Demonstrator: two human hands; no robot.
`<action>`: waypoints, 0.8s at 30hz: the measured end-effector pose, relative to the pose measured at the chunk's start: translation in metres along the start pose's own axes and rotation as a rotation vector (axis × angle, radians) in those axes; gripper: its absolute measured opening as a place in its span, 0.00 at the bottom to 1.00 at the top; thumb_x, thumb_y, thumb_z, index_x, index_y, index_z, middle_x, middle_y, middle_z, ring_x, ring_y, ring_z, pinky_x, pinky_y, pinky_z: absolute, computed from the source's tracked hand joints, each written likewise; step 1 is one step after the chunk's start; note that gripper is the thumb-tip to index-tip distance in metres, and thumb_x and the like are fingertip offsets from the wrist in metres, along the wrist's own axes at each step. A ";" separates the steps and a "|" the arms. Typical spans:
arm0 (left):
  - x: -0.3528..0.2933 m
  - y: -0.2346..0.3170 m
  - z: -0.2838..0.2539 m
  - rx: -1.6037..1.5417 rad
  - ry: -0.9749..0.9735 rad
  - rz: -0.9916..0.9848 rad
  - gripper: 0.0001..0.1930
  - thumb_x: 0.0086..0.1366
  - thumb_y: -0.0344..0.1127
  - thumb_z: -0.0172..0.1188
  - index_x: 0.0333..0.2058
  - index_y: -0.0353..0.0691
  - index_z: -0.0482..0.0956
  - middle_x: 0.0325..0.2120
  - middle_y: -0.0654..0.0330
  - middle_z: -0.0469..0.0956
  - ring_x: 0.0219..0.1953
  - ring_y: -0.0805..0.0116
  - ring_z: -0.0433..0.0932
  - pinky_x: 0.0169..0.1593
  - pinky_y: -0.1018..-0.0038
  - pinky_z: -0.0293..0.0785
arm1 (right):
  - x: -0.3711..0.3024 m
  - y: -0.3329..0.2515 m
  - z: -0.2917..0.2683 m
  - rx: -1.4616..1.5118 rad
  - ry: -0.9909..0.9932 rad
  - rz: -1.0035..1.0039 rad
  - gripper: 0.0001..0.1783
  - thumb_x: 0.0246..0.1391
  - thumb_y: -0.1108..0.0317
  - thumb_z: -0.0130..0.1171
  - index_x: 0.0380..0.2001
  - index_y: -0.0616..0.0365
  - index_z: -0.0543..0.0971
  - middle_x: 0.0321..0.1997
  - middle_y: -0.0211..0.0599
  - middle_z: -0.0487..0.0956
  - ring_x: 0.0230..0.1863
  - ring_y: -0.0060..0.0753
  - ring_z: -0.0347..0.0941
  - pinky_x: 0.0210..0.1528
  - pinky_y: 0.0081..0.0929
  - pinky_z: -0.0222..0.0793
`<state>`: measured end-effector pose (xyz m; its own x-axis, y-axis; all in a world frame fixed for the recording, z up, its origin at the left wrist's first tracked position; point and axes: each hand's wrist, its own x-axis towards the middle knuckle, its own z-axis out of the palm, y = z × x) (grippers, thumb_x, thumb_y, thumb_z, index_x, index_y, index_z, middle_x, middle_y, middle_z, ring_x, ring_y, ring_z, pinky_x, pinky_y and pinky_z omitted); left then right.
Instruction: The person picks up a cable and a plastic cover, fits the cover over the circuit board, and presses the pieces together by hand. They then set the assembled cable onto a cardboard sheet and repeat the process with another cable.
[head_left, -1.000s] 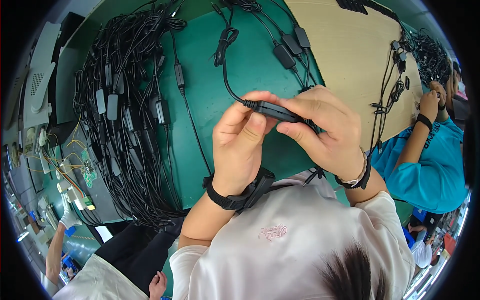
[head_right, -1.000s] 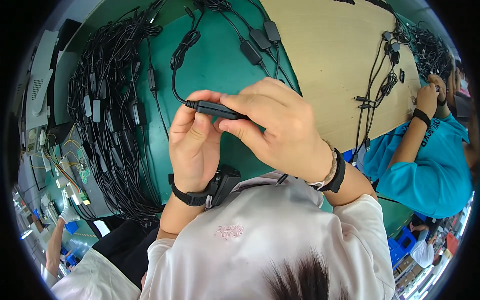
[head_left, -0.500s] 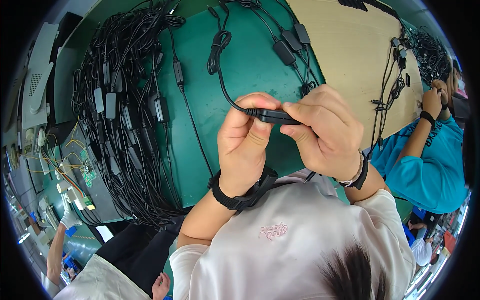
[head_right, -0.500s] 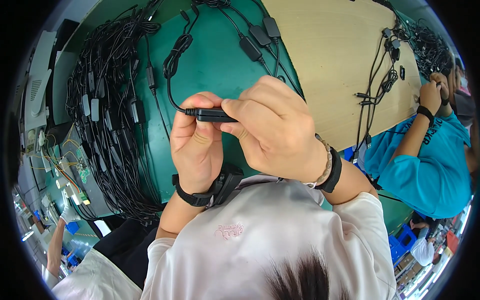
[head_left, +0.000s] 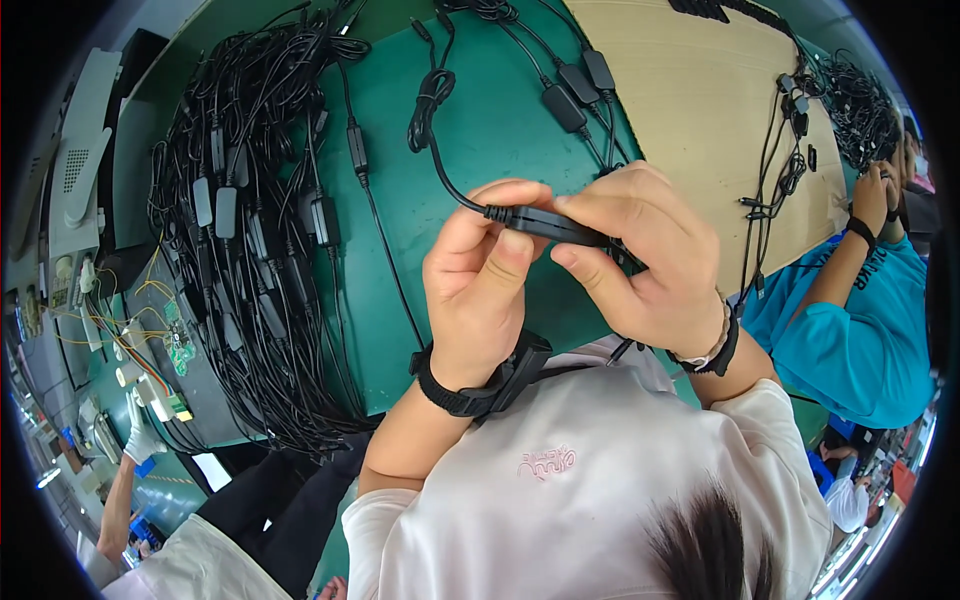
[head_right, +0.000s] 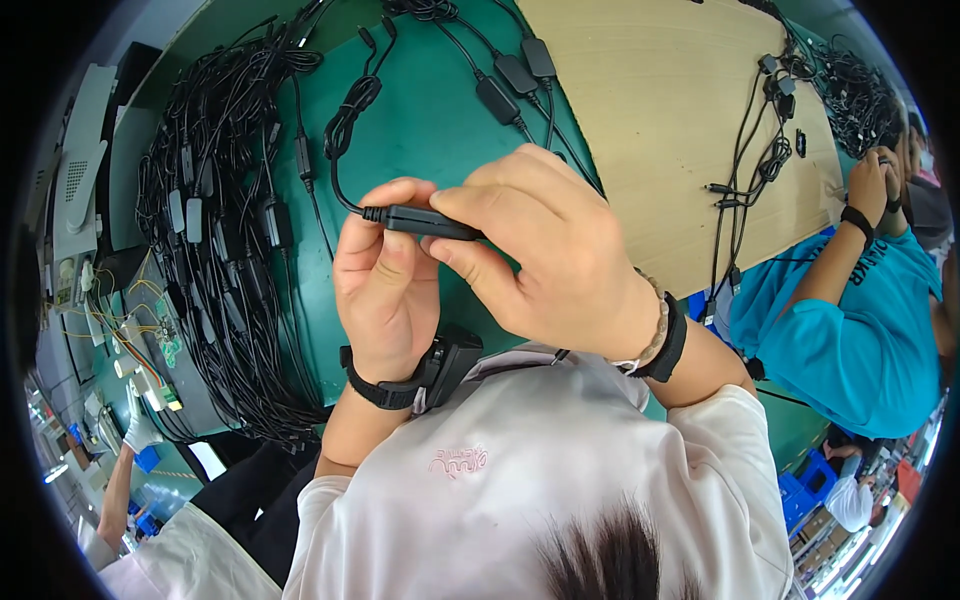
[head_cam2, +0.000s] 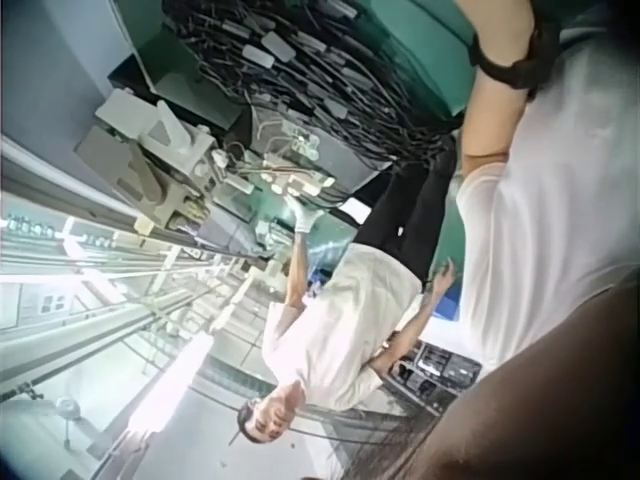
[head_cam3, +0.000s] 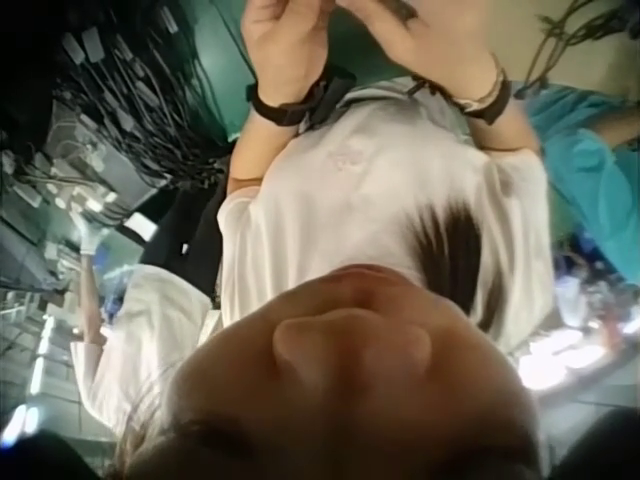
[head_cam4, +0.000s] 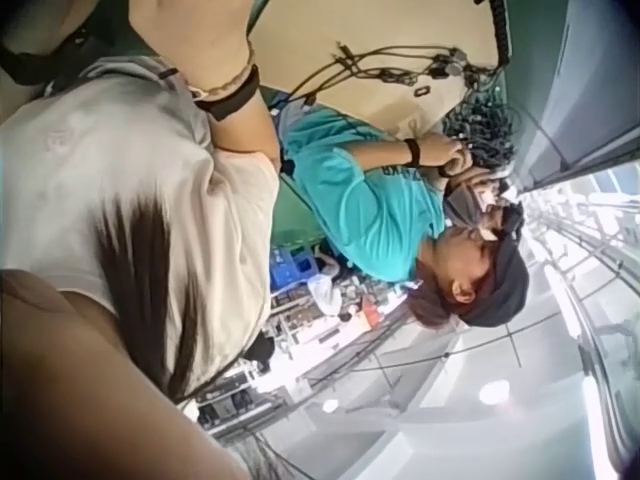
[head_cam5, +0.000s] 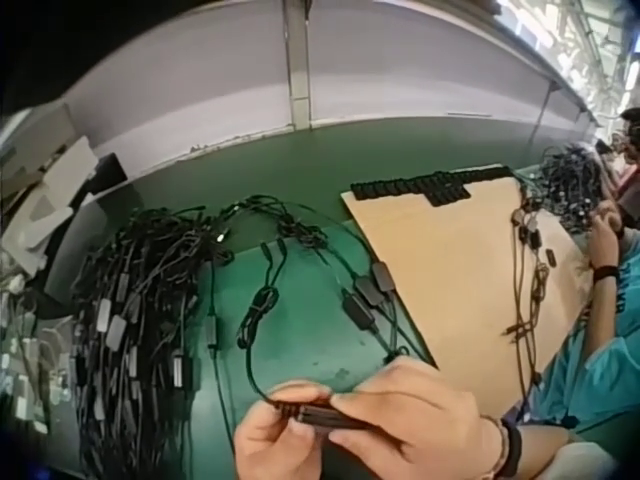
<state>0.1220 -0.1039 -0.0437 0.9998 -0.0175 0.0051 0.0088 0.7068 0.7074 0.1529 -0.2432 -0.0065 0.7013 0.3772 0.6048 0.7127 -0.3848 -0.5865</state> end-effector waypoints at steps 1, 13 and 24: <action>0.000 -0.002 -0.003 0.074 0.008 0.028 0.14 0.60 0.32 0.55 0.43 0.33 0.71 0.39 0.60 0.70 0.38 0.75 0.68 0.43 0.81 0.65 | 0.001 -0.002 -0.002 0.020 -0.007 0.033 0.14 0.36 0.75 0.64 0.30 0.66 0.76 0.25 0.40 0.73 0.24 0.34 0.68 0.26 0.24 0.64; -0.002 -0.005 0.000 0.665 0.025 0.336 0.09 0.56 0.27 0.57 0.36 0.33 0.76 0.33 0.57 0.73 0.30 0.74 0.71 0.32 0.82 0.67 | 0.005 0.001 -0.002 0.051 -0.039 0.001 0.11 0.38 0.75 0.63 0.28 0.65 0.75 0.25 0.39 0.73 0.26 0.33 0.69 0.28 0.23 0.64; -0.005 -0.006 -0.002 0.782 0.030 0.483 0.08 0.55 0.28 0.59 0.33 0.33 0.75 0.29 0.55 0.75 0.25 0.71 0.72 0.28 0.80 0.69 | 0.002 0.001 0.003 0.145 0.021 0.026 0.08 0.37 0.77 0.61 0.26 0.62 0.75 0.23 0.37 0.73 0.25 0.34 0.69 0.28 0.24 0.65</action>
<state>0.1171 -0.1069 -0.0497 0.8920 0.1810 0.4141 -0.4127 -0.0473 0.9096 0.1545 -0.2399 -0.0078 0.7202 0.3505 0.5987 0.6896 -0.2674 -0.6730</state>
